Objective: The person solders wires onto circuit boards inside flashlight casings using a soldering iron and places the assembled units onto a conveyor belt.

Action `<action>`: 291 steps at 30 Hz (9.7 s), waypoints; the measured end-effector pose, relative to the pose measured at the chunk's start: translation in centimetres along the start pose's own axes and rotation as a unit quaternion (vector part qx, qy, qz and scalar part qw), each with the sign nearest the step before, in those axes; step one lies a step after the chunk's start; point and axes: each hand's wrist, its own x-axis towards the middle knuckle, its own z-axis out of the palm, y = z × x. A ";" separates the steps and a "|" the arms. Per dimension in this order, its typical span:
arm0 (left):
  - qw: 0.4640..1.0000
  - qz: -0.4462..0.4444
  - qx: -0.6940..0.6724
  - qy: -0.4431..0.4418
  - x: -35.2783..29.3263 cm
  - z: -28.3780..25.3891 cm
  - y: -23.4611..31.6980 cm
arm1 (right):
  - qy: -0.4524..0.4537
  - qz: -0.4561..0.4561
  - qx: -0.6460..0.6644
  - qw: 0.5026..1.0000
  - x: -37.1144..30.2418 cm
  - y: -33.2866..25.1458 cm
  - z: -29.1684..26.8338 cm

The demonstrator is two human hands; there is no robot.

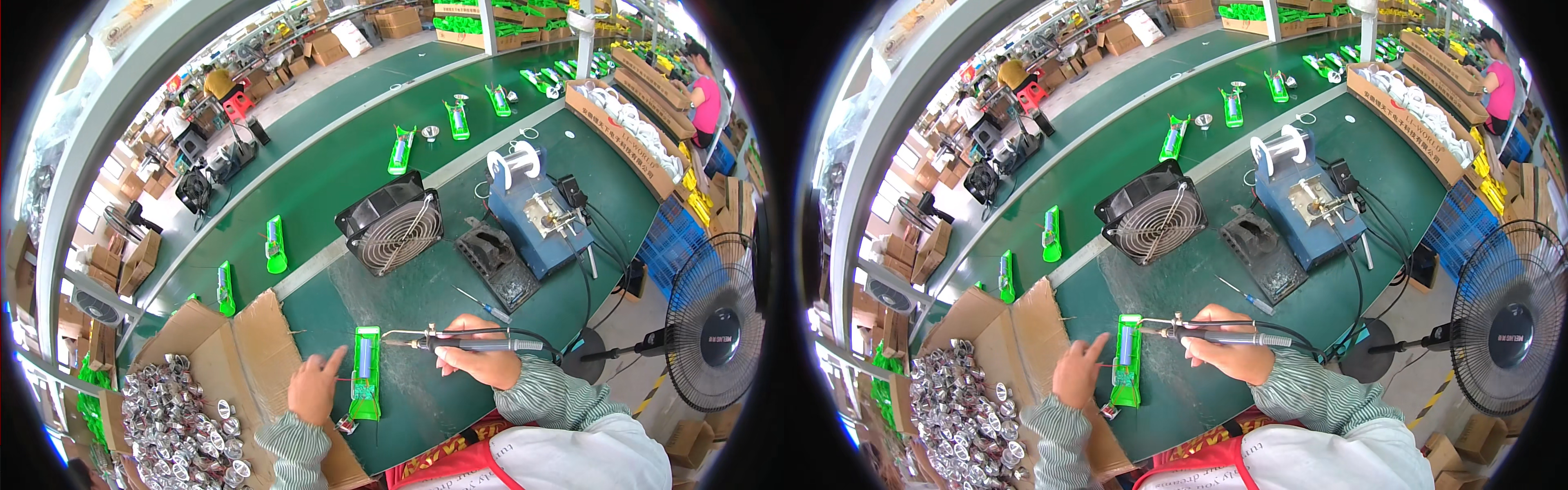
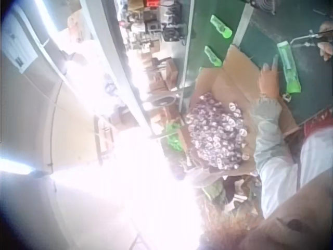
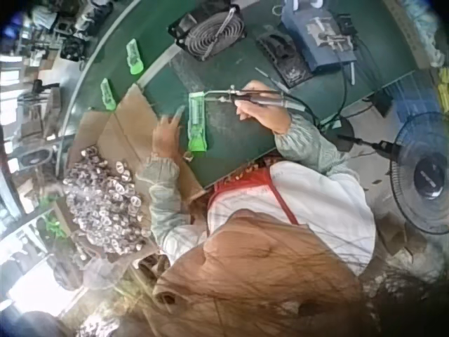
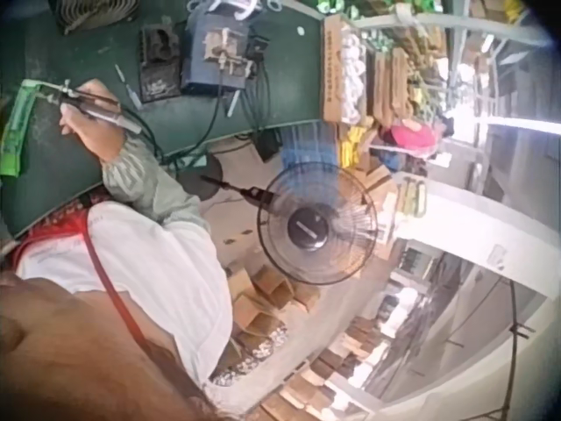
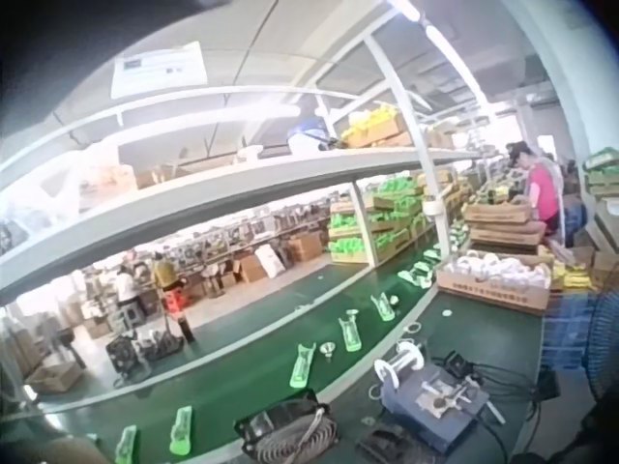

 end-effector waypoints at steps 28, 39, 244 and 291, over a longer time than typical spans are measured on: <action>0.999 -0.017 -0.035 -0.009 -0.9 -1.2 4.4 | 0.047 0.016 -0.079 0.996 -0.2 -1.5 0.5; 0.873 -0.103 -0.439 0.183 -1.4 1.7 4.5 | 0.020 0.014 -0.083 0.996 0.8 -0.7 0.9; 0.947 -0.262 -0.095 0.157 -8.0 -2.4 4.5 | 0.039 0.019 -0.113 0.993 0.1 -0.4 0.9; 0.801 -0.322 -0.451 0.227 -8.2 1.3 1.2 | -0.069 0.042 -0.065 0.995 -0.2 -1.4 1.8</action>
